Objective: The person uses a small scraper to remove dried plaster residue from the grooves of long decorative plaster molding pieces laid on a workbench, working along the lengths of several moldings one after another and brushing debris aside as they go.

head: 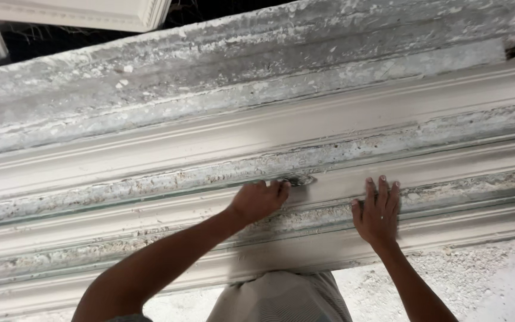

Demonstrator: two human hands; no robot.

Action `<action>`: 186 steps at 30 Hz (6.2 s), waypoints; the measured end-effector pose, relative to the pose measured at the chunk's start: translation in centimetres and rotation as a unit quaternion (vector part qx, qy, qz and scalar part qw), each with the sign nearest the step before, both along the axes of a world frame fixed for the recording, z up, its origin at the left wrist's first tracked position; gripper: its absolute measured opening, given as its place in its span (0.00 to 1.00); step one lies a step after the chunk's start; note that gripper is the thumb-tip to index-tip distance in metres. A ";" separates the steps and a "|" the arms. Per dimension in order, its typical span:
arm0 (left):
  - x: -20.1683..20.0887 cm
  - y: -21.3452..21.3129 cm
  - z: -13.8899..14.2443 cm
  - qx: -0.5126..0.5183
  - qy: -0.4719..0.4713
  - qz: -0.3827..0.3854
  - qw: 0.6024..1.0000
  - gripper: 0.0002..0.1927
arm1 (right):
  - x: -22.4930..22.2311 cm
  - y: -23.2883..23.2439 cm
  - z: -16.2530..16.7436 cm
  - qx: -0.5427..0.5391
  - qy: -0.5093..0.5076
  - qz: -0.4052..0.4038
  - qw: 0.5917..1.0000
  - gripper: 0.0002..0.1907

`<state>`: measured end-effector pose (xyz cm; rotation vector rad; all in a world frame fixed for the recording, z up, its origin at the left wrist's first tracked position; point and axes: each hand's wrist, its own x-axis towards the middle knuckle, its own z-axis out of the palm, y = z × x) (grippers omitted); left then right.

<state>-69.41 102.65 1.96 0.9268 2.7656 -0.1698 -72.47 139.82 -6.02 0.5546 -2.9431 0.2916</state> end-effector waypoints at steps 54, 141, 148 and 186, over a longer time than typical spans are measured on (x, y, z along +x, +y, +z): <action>-9.7 14.6 0.5 0.214 -0.069 0.010 0.974 0.14 | 0.1 -0.6 0.5 0.016 -0.014 -0.019 1.000 0.38; -20.8 45.7 -3.9 0.262 -0.036 0.264 0.928 0.26 | -14.5 29.1 0.3 -0.033 -0.059 -0.176 0.982 0.35; -14.0 28.0 -3.6 0.085 -0.057 0.067 0.992 0.42 | -14.2 29.1 0.1 -0.040 -0.048 -0.173 0.983 0.32; -16.2 30.6 -1.8 0.069 0.031 -0.044 0.996 0.29 | -14.0 28.5 0.8 -0.033 -0.030 -0.177 0.983 0.32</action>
